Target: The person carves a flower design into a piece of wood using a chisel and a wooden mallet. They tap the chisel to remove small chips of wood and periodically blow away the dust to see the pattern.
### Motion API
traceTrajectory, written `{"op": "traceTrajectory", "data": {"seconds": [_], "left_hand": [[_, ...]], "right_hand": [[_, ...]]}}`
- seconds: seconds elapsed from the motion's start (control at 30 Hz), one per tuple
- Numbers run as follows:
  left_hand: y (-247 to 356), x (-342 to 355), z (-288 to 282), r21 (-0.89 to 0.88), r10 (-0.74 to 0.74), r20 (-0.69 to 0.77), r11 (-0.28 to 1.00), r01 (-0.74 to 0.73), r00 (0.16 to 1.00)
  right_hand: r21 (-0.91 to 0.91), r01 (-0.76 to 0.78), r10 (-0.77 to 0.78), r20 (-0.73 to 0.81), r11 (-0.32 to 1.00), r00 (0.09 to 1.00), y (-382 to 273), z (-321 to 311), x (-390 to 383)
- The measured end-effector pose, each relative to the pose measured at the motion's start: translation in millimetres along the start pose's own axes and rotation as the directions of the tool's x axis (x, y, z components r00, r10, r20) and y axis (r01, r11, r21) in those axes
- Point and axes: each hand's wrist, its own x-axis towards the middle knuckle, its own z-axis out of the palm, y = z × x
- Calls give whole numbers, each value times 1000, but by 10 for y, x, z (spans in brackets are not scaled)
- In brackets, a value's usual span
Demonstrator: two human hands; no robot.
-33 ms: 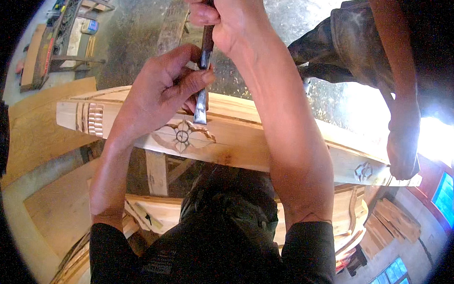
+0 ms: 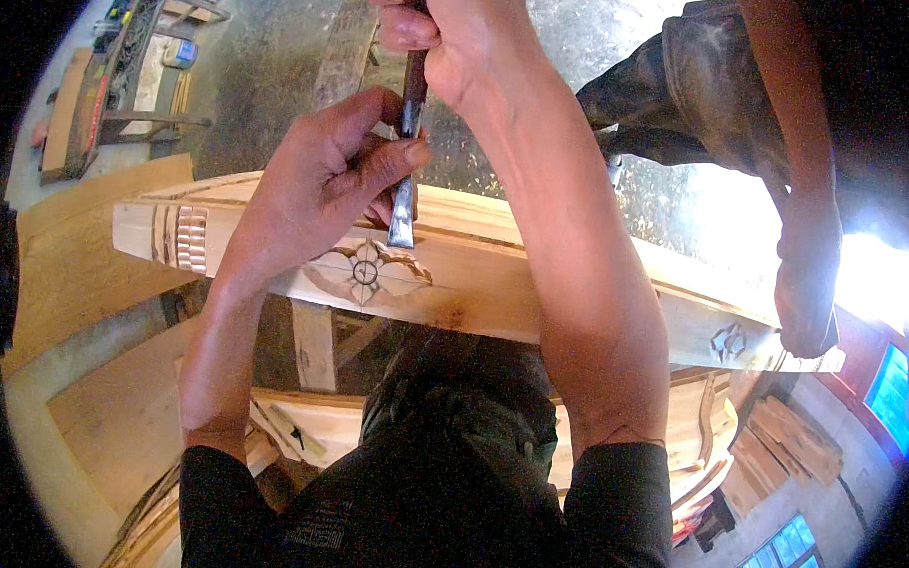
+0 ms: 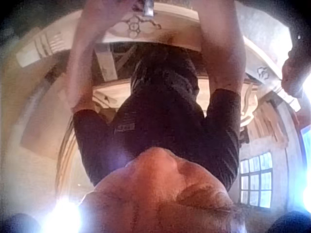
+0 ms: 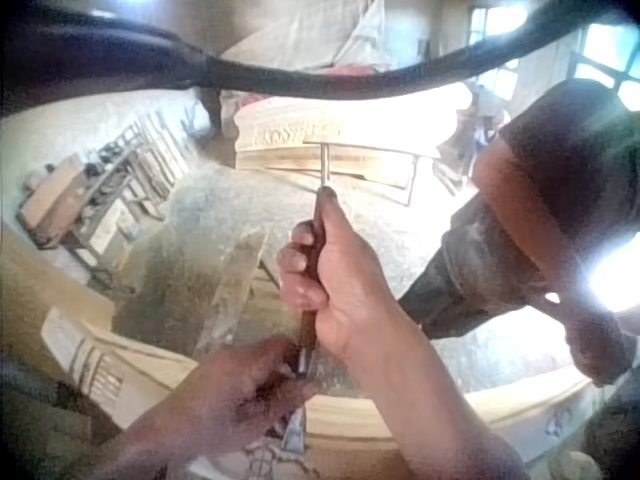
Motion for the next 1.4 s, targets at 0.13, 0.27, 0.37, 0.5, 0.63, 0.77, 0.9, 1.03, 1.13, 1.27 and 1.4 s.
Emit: {"op": "traceTrajectory", "data": {"seconds": [0.13,0.27,0.37,0.5,0.63,0.77,0.9,1.03,1.13,1.27,1.4], "left_hand": [[-30,9,36,31,29,-36,999,-28,999],[-50,38,38,138,49,-49,990,-42,998],[-68,43,42,158,64,-47,986,-56,997],[-42,43,35,185,75,-41,980,-66,996],[-93,26,24,238,186,-42,956,-171,982],[-102,32,8,229,165,-34,961,-153,986],[26,-5,16,91,112,-24,990,-110,993],[14,-25,22,7,50,-22,999,-50,998],[4,-11,21,53,60,-11,997,-59,998],[-13,-2,17,95,59,-26,994,-56,998],[-19,11,16,120,54,-27,991,-50,998]], "right_hand": [[-22,-6,6,4,1000,1000,21,8,-6],[-32,-4,5,16,999,1000,38,9,30],[-68,8,-10,-15,998,1000,75,19,16],[-35,-28,29,21,999,999,94,-14,34],[-39,-50,49,-14,998,999,124,51,-41],[-44,-63,59,-84,997,995,101,89,-93],[168,-16,1,92,986,996,-15,-275,47],[65,8,-8,0,998,1000,-2,-155,-42],[36,33,-33,-7,999,999,-11,-197,1],[20,28,-27,-43,999,999,0,-116,-6],[20,19,-19,1,1000,1000,12,-129,26]]}}
